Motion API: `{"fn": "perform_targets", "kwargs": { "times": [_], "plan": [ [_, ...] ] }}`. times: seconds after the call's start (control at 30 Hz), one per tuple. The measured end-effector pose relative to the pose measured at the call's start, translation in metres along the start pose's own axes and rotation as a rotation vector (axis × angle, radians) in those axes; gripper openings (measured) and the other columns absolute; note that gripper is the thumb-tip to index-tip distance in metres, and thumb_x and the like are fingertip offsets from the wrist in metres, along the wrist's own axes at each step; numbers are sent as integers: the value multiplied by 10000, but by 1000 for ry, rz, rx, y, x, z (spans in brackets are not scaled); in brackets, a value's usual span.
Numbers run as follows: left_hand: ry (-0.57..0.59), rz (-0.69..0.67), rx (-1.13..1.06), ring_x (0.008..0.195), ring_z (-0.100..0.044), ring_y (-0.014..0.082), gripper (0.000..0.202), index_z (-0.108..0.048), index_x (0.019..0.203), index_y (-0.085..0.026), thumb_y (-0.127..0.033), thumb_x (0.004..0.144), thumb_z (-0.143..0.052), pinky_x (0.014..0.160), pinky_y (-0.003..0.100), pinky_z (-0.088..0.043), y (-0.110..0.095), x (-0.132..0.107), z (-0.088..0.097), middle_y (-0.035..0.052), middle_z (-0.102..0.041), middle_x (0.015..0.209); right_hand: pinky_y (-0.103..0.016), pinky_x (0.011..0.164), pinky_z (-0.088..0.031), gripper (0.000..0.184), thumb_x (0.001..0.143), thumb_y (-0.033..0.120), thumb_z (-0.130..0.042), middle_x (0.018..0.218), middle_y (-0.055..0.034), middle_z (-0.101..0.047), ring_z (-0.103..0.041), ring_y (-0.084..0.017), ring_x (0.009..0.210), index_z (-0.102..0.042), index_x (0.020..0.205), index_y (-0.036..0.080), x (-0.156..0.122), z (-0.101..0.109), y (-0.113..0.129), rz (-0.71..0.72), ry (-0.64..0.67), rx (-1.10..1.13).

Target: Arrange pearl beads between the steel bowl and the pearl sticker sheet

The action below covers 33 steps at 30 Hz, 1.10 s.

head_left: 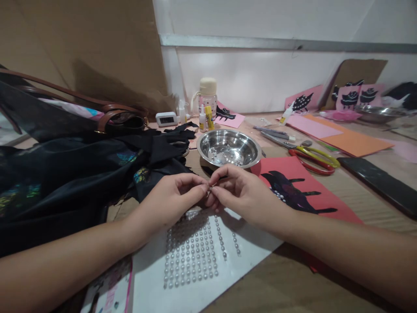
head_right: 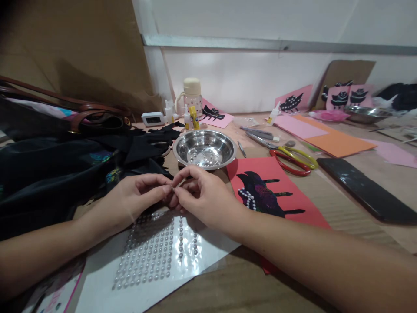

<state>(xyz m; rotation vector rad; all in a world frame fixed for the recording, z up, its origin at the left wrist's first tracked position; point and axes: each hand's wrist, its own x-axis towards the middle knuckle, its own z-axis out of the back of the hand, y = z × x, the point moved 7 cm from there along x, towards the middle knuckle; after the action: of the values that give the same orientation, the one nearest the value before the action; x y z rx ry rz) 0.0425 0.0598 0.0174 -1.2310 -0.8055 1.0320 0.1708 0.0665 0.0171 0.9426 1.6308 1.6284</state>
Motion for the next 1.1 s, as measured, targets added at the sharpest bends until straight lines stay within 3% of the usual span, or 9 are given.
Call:
{"fn": "perform_targets", "kwargs": {
  "times": [0.4,0.6,0.83,1.1],
  "plan": [
    [-18,18,-226,773,-681,102,223,-777,879,-200,-411,809,-791,741,175,-539,5,3,1,-15,-756,812,-231,655,-590,55,904,169,-612,747,21,-700,-701,-112,719,-584,935,205,-1,12,5,119,-107,-145],
    [-6,39,-193,882,-714,128,212,-787,962,-248,-397,812,-801,819,203,-544,10,6,1,-5,-796,962,-272,723,-596,73,912,214,-615,864,-10,-726,-722,-140,779,-626,982,199,-7,16,22,326,-138,-527],
    [-11,73,-141,829,-694,119,212,-792,967,-275,-392,792,-815,773,209,-528,13,3,4,-25,-793,921,-191,677,-562,94,921,188,-609,880,-10,-746,-712,-109,750,-671,990,178,-12,14,35,499,-142,-819],
    [-15,49,-135,722,-678,95,252,-767,920,-241,-451,788,-815,707,189,-531,14,5,7,-33,-765,810,-200,627,-536,73,916,179,-607,805,-1,-743,-699,-113,684,-674,946,177,-12,15,37,485,-195,-856]
  ]
}}
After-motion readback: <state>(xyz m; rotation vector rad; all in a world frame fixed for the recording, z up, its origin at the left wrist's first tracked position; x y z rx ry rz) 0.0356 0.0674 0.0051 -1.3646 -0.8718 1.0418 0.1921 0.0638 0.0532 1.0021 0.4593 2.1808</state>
